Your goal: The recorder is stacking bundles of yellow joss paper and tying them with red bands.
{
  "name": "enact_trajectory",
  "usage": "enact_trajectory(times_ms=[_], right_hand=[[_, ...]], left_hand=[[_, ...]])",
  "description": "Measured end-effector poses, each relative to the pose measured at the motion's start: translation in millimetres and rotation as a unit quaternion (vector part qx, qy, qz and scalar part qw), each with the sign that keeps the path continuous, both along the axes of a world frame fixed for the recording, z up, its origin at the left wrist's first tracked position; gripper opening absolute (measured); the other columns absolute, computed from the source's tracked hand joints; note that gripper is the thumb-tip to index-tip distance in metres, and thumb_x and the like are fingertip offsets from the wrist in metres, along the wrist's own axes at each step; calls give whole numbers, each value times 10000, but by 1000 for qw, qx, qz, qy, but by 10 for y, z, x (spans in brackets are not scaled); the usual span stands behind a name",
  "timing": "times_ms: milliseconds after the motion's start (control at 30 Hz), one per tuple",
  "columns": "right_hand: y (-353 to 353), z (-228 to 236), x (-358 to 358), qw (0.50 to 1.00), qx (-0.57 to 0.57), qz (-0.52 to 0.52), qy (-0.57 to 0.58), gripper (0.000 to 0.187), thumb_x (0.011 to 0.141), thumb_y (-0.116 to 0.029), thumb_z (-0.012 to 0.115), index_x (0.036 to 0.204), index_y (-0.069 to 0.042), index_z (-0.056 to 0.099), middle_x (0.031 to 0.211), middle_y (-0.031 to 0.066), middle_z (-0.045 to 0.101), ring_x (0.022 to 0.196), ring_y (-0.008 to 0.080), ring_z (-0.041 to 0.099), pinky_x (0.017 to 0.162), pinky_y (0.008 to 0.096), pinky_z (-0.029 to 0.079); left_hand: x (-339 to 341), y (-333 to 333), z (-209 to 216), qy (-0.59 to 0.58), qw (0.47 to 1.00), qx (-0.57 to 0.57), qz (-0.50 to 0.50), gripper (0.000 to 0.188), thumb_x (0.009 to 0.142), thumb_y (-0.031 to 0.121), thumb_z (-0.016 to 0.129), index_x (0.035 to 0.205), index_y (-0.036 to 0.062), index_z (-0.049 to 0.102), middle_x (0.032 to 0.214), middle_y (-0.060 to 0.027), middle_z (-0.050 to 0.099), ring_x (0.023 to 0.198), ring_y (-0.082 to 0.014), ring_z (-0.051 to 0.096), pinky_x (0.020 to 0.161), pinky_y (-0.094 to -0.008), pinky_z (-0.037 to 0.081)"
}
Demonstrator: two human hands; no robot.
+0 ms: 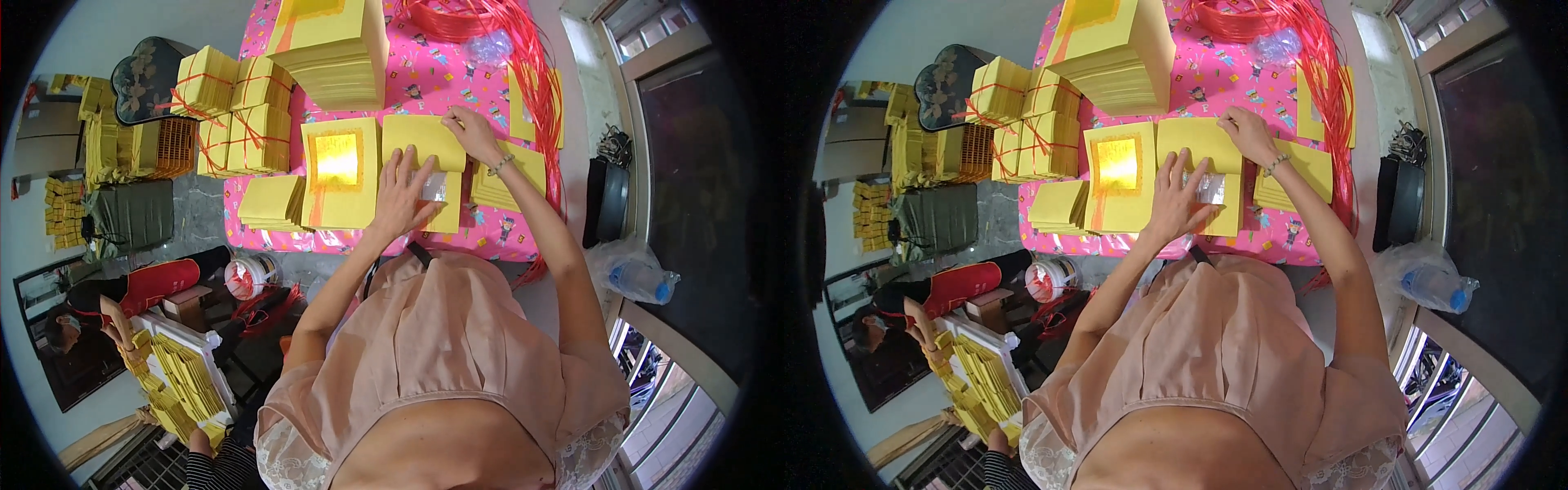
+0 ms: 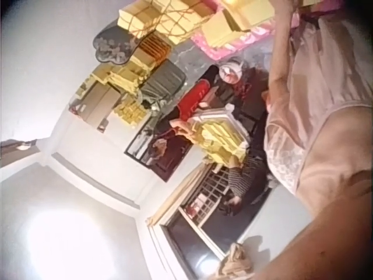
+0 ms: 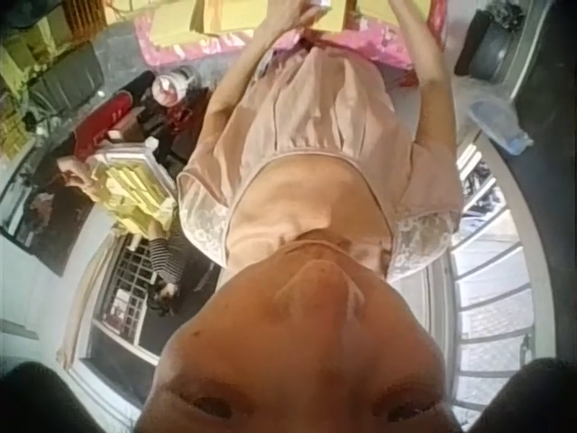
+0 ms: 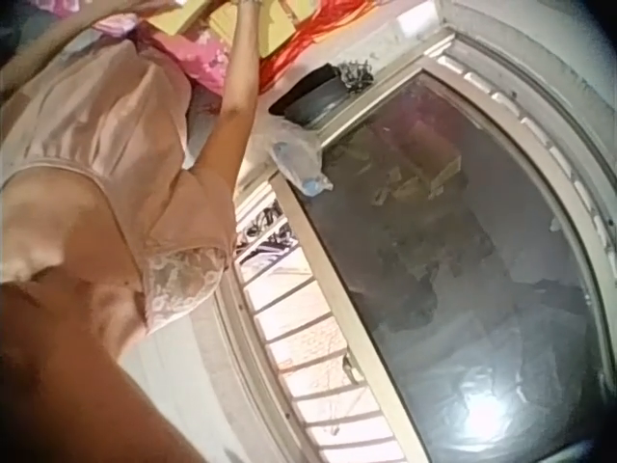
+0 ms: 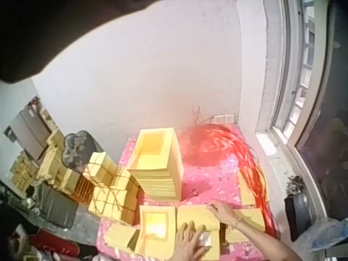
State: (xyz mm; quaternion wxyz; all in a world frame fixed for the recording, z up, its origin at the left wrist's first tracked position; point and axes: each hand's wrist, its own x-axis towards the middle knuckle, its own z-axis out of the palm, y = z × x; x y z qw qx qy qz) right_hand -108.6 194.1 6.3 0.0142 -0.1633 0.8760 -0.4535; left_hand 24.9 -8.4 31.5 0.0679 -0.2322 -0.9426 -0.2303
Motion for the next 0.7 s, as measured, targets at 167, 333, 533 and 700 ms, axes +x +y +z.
enact_trajectory(times_ms=[167,333,533,700], right_hand=[[-43,-29,-134,991,128,-15,33,213,889,-240,623,905,-28,624,931,139,624,930,323,585,805,435,463],[-149,-19,-217,988,143,-8,49,221,884,-267,620,945,-55,646,962,125,618,964,324,567,840,446,451],[-371,-41,-217,984,170,47,22,260,871,-284,626,1031,-82,666,1016,112,633,1016,319,580,868,470,442],[-379,-56,-199,982,178,55,26,263,855,-276,642,1035,-86,668,1034,96,635,1031,313,583,880,481,434]], left_hand=[[-137,20,-130,-13,999,-34,21,889,749,562,684,1483,193,343,1506,-238,247,1366,-478,234,1092,-572,234],[-148,62,-143,-7,999,-24,28,877,754,561,679,1478,190,353,1488,-243,284,1360,-476,253,1089,-571,242],[-156,72,-162,-21,999,-36,33,865,771,559,659,1484,185,341,1484,-253,284,1357,-478,253,1094,-570,233],[-175,78,-196,-33,998,-40,30,863,782,559,642,1493,188,323,1504,-254,251,1373,-476,229,1109,-568,205]])
